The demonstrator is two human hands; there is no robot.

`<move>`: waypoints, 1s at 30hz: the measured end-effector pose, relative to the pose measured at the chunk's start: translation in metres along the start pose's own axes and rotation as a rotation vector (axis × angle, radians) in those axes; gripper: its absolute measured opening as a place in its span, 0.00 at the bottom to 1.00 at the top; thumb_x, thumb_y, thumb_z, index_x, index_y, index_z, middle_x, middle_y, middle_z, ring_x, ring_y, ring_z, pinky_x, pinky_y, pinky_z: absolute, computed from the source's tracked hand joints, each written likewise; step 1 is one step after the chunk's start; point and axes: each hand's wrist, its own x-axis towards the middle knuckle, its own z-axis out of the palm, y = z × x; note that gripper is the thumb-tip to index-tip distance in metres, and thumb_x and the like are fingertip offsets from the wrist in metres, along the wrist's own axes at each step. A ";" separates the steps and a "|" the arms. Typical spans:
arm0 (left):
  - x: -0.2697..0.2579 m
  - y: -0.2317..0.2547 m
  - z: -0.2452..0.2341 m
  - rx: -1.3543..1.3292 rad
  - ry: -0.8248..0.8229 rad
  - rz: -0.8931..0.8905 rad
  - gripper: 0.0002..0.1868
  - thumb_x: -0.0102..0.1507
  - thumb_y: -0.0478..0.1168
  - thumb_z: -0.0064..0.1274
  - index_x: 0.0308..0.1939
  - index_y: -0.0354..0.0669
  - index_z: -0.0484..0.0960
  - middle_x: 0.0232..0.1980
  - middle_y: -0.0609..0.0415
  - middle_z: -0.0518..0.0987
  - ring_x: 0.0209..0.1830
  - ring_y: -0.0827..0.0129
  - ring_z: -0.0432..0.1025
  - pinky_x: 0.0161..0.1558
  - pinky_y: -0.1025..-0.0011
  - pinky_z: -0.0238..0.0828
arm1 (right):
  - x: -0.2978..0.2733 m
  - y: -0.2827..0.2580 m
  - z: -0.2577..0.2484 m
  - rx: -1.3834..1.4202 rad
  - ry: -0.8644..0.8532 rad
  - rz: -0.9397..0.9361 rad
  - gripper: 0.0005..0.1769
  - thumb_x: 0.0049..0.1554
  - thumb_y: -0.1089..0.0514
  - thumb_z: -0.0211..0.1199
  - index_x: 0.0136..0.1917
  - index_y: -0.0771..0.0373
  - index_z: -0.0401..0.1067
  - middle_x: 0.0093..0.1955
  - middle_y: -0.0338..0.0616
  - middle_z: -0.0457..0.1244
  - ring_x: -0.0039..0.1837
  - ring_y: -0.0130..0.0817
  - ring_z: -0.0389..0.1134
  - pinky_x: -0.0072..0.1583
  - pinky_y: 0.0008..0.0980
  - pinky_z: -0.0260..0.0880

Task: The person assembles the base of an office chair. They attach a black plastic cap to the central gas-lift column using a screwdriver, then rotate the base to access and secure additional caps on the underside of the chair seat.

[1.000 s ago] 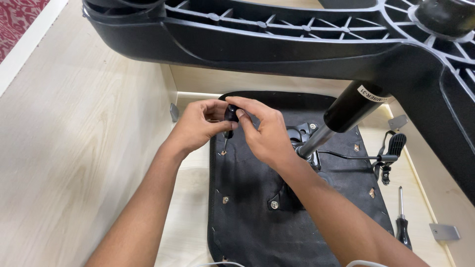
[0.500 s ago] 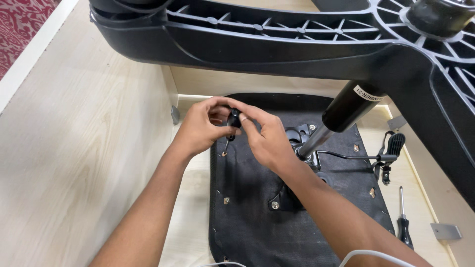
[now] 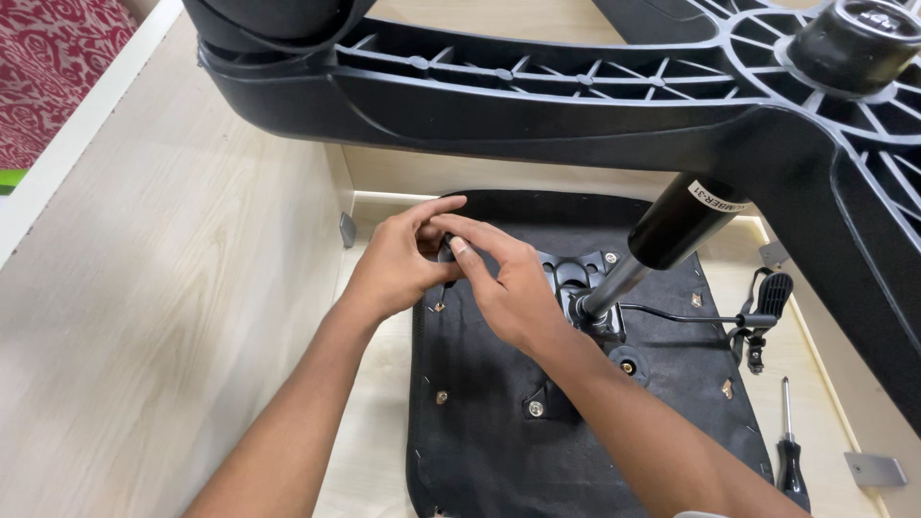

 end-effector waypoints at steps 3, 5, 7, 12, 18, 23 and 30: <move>-0.008 0.002 0.008 0.120 0.140 0.004 0.37 0.50 0.31 0.67 0.65 0.42 0.77 0.45 0.49 0.88 0.44 0.68 0.84 0.44 0.70 0.80 | 0.000 0.001 0.003 0.039 -0.009 -0.032 0.15 0.62 0.58 0.63 0.61 0.61 0.78 0.63 0.43 0.65 0.64 0.33 0.70 0.62 0.31 0.72; -0.008 0.002 0.009 0.077 0.140 0.010 0.38 0.51 0.32 0.65 0.67 0.41 0.74 0.47 0.48 0.88 0.45 0.68 0.84 0.45 0.71 0.81 | 0.002 0.002 0.008 0.052 0.024 0.047 0.16 0.59 0.57 0.65 0.60 0.61 0.79 0.60 0.43 0.63 0.62 0.32 0.68 0.56 0.30 0.75; -0.007 0.000 0.008 0.059 0.133 0.016 0.39 0.53 0.33 0.65 0.69 0.41 0.71 0.53 0.48 0.85 0.49 0.67 0.83 0.48 0.70 0.81 | 0.003 0.000 0.011 0.068 0.020 0.082 0.15 0.60 0.58 0.64 0.60 0.61 0.79 0.58 0.41 0.63 0.60 0.30 0.69 0.55 0.27 0.75; 0.001 -0.015 0.015 0.024 0.138 0.191 0.51 0.52 0.31 0.67 0.76 0.41 0.57 0.73 0.43 0.70 0.71 0.58 0.69 0.65 0.65 0.72 | 0.001 -0.001 0.012 0.092 -0.026 0.014 0.19 0.62 0.60 0.59 0.66 0.61 0.74 0.62 0.45 0.67 0.57 0.35 0.73 0.56 0.29 0.75; 0.016 -0.034 0.019 0.217 0.217 0.241 0.62 0.51 0.28 0.62 0.81 0.43 0.36 0.80 0.39 0.59 0.75 0.50 0.62 0.70 0.61 0.65 | 0.001 -0.002 0.009 -0.104 -0.042 -0.003 0.23 0.63 0.56 0.56 0.70 0.59 0.69 0.67 0.52 0.65 0.61 0.46 0.72 0.59 0.38 0.71; 0.015 -0.040 0.037 0.039 0.277 0.243 0.61 0.58 0.35 0.61 0.79 0.41 0.28 0.79 0.37 0.55 0.73 0.53 0.65 0.63 0.64 0.72 | 0.011 0.001 0.007 -0.464 0.095 -0.144 0.18 0.60 0.51 0.68 0.62 0.52 0.78 0.53 0.46 0.68 0.58 0.42 0.65 0.60 0.41 0.68; 0.018 -0.025 0.060 0.062 0.402 0.171 0.52 0.64 0.32 0.61 0.82 0.45 0.39 0.79 0.42 0.63 0.74 0.52 0.64 0.69 0.62 0.66 | 0.015 0.003 0.001 -0.089 0.051 0.036 0.20 0.58 0.53 0.64 0.62 0.61 0.73 0.52 0.43 0.70 0.50 0.36 0.71 0.54 0.36 0.71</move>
